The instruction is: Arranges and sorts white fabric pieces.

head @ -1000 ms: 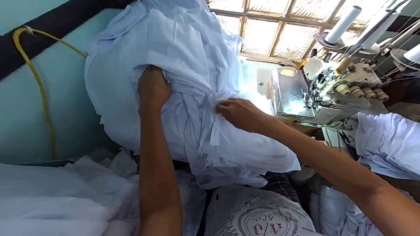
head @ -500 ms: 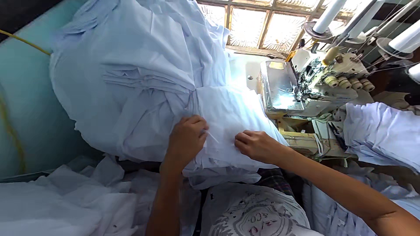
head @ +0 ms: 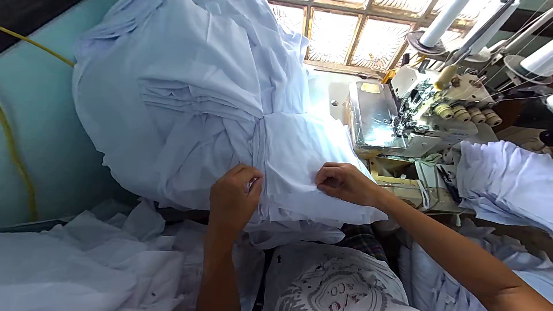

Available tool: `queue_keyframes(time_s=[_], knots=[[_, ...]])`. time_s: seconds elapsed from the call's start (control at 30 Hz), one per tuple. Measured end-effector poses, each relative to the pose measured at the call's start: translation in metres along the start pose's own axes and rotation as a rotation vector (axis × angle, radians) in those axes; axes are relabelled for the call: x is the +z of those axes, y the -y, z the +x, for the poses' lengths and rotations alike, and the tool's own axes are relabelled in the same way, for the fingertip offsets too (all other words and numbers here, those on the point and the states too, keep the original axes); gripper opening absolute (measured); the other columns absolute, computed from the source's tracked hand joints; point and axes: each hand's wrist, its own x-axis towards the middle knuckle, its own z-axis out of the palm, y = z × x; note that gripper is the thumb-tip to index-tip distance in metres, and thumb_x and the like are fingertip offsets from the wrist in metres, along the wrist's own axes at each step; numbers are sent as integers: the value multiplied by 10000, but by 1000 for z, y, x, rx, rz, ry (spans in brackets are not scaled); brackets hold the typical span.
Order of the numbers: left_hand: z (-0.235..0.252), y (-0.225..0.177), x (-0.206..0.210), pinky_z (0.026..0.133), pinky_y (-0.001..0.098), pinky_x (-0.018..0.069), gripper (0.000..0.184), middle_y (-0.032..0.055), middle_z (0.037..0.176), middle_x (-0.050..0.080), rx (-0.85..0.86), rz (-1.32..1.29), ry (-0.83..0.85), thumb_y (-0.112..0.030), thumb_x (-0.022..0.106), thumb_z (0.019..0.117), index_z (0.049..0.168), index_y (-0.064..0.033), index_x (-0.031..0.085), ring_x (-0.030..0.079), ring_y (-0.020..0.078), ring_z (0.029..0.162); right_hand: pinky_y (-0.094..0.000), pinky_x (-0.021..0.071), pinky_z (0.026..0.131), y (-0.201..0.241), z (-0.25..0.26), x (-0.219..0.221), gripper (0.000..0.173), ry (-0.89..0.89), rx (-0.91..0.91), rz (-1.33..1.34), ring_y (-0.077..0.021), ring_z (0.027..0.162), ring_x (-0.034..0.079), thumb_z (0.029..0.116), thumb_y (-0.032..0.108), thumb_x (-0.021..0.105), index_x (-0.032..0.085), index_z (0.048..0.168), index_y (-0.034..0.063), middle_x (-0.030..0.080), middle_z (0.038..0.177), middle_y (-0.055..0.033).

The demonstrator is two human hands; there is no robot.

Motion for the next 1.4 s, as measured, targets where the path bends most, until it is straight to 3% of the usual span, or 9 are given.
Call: queue_keyframes(time_s=[0.2,0.33,0.57,0.73,0.83,0.97,1.07,1.2,1.4], knots=[[-5,-13,18,671,489,529,310,137,819,695,-346,-155,16,-172,762,922,1129,38,666,657,254,707,-234,505,676,3,-2,1,109,-3,47,21,-104,759,617,916,67,640,716,904,-10,676,874,-101],[-12,-17,32,651,309,504,402,76,816,647,-454,-306,20,-57,780,877,1228,29,604,591,118,683,-229,497,673,5,-1,-1,98,49,63,36,-104,757,598,926,56,632,699,920,-16,655,888,-101],[-13,0,19,648,229,498,366,36,812,600,-434,-416,61,53,698,889,1233,13,576,565,53,683,-209,496,664,-4,6,-12,81,0,210,163,-73,742,578,965,30,593,664,961,-8,606,888,-66],[-11,-8,27,690,447,522,397,138,865,665,-444,-170,36,-27,766,883,1236,34,595,635,248,756,-251,504,617,-1,11,1,78,-119,177,-5,-122,676,582,962,27,610,665,936,-21,616,868,-105],[-12,-26,28,894,654,486,451,306,1219,622,-209,-8,-76,-52,807,827,1224,83,644,586,511,1136,-258,525,618,5,9,3,67,-120,137,-55,-138,688,606,941,35,623,667,938,-15,618,874,-111],[-3,-57,53,1066,712,357,635,285,1508,468,35,21,-118,-302,827,814,1348,-22,627,402,533,1403,-280,553,700,28,3,-18,150,-70,193,-6,-138,779,645,987,64,572,683,1051,-13,677,947,-107],[21,-71,75,1104,720,288,694,250,1571,415,104,68,-171,-353,803,832,1426,-70,584,352,519,1447,-225,511,672,45,-1,-39,126,-118,283,130,-48,739,610,1035,102,515,621,1052,37,673,896,-32],[64,-83,73,1115,705,297,773,251,1650,257,150,70,-210,-81,729,840,1548,-60,417,279,507,1485,-158,510,576,49,-6,-62,167,-270,403,711,13,628,582,1050,126,407,572,1022,126,607,748,54],[96,-77,73,791,624,529,829,282,1530,419,6,116,-89,-71,797,791,1538,-60,438,578,523,1152,-222,611,710,43,-19,-92,370,-696,320,1328,-47,801,708,1095,172,286,628,958,145,723,861,14]])
